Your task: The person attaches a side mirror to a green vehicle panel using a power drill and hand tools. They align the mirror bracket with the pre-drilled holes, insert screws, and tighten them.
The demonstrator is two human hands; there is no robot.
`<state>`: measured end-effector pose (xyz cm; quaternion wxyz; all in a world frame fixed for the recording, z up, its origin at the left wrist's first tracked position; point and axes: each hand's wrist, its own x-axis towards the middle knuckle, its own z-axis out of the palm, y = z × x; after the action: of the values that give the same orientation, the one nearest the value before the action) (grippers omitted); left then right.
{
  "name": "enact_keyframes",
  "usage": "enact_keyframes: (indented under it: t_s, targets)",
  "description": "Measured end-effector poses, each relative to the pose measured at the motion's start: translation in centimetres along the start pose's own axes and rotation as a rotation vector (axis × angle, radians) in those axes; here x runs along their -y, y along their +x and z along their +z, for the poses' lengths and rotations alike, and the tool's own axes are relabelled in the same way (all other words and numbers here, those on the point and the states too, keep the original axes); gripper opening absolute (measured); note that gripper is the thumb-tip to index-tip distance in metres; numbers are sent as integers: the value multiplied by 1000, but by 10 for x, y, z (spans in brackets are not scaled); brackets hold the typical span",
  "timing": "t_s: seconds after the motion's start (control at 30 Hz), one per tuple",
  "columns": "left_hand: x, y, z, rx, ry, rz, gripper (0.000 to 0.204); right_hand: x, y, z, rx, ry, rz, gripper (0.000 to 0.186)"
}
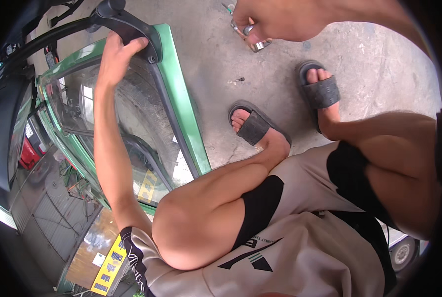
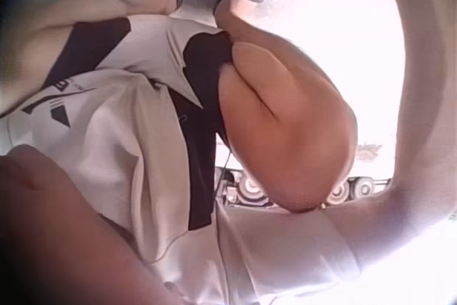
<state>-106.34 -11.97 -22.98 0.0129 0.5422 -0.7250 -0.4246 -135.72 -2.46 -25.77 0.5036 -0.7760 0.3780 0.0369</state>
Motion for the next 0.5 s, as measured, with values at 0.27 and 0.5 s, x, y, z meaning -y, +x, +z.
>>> enact_keyframes:
  t_s: [0.27,0.5]
  targets:
    - [4,-6,17,-91,-104,-8,56,-17,71,92,-480,549,-171,33]
    - [9,-24,-23,110,260,130,81,-24,135,150,-616,1612,-229,29]
